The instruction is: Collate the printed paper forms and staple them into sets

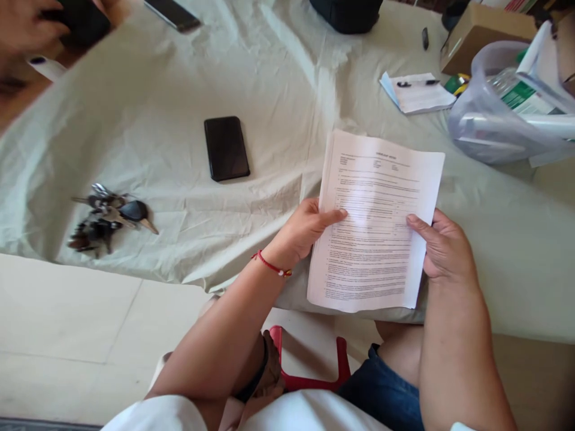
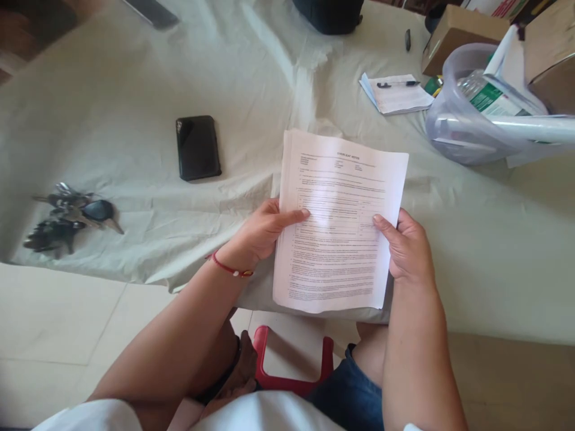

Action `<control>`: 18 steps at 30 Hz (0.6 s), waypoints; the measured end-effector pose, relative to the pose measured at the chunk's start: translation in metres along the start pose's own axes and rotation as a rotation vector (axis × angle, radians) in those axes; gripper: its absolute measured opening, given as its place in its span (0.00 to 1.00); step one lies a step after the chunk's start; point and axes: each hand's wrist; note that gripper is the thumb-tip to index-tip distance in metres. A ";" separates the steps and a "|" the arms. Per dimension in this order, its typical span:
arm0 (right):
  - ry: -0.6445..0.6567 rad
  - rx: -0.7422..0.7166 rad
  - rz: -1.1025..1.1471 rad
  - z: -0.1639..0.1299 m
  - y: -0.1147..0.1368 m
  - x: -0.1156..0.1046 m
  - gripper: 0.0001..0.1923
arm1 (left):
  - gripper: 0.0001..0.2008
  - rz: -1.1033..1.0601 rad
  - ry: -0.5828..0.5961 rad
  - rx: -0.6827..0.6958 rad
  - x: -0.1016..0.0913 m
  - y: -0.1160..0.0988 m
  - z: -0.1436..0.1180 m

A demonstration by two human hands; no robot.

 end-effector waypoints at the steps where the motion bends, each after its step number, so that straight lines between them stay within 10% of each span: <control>1: -0.031 0.006 -0.010 0.000 -0.002 -0.001 0.32 | 0.20 -0.013 -0.007 0.009 0.000 0.001 0.000; 11: -0.098 -0.002 -0.091 0.007 -0.010 -0.008 0.30 | 0.23 -0.040 -0.162 -0.018 -0.006 -0.004 0.001; 18: -0.243 -0.150 -0.318 0.018 -0.012 -0.023 0.10 | 0.17 -0.001 -0.193 -0.026 -0.004 -0.003 0.000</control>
Point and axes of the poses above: each hand's wrist, its own z-axis towards the middle knuckle, its own x-axis out of the palm, y = z × x, and after that the axes turned 8 degrees about y, right-handed
